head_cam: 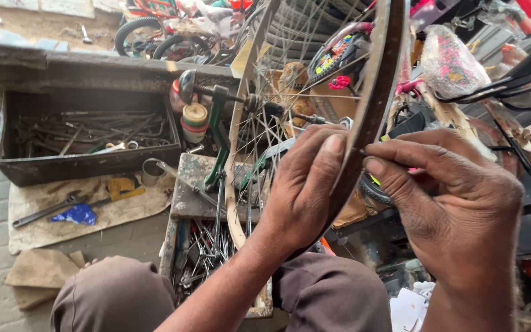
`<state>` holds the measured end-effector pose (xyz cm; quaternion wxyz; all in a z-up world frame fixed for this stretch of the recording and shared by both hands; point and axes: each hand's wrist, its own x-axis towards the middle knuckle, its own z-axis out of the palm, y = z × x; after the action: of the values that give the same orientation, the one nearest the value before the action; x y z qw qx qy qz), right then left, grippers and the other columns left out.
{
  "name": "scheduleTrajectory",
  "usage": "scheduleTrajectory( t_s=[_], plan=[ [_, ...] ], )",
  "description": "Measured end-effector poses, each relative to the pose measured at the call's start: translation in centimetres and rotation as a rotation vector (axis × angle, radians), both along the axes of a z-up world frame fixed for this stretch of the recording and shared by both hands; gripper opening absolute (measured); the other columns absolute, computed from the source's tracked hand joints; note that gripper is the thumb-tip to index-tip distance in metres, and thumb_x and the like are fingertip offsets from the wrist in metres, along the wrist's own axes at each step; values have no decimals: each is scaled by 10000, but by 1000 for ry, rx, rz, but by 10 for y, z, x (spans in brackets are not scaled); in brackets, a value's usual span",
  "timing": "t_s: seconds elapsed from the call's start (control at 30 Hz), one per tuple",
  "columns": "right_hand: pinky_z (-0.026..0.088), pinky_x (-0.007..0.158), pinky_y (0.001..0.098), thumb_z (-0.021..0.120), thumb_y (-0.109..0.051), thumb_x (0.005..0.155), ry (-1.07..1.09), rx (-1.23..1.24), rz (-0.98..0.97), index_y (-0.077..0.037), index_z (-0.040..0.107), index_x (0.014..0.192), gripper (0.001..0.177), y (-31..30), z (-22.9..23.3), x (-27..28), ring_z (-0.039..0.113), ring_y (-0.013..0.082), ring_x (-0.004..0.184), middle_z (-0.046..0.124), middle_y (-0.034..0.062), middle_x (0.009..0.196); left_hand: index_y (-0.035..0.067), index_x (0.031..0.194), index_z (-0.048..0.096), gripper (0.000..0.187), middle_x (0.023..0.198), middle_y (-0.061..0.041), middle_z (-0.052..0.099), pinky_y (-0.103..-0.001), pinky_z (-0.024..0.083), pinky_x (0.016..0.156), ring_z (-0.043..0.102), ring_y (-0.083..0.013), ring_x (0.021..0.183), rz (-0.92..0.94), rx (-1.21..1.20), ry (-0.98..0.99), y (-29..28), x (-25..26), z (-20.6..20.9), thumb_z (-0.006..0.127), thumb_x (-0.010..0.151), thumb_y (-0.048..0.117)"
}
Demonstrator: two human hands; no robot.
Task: The person sits on the floor in a workshop and works on a bicycle wheel mounted on a stand. They handle a small plastic bag, then select a spoke from a toolbox and install it into the wheel rim, adjusting it by hand.
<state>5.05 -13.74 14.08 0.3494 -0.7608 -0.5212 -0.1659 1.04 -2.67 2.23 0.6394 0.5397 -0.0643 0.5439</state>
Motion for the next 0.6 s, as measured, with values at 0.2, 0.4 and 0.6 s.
scheduleTrajectory(
  t_s=[0.2,0.4,0.6],
  plan=[
    [518,678,201,800,-9,864,-83,-81,-15,-23,762,1033,173,-1,4,-1,642,88,813,717,57,971,-24,1185,655,368,1155,-145,665,-347,518,1076,669,-247,1110,15,5,-5,-1,4,-2,434,1184,270],
    [531,662,197,794,-2,875,-66,-90,-40,-18,761,1034,163,1,4,-3,666,85,807,719,60,955,-6,1167,670,368,1124,-137,674,-336,521,1028,676,-247,1099,46,12,-3,-1,5,-3,433,1189,275],
    [528,692,184,788,-19,889,-23,-106,-1,-20,756,1073,186,5,8,-3,659,73,803,718,56,931,3,1140,675,359,1106,-130,682,-338,527,999,677,-253,1064,58,9,-23,-3,6,-3,441,1187,270]
  ],
)
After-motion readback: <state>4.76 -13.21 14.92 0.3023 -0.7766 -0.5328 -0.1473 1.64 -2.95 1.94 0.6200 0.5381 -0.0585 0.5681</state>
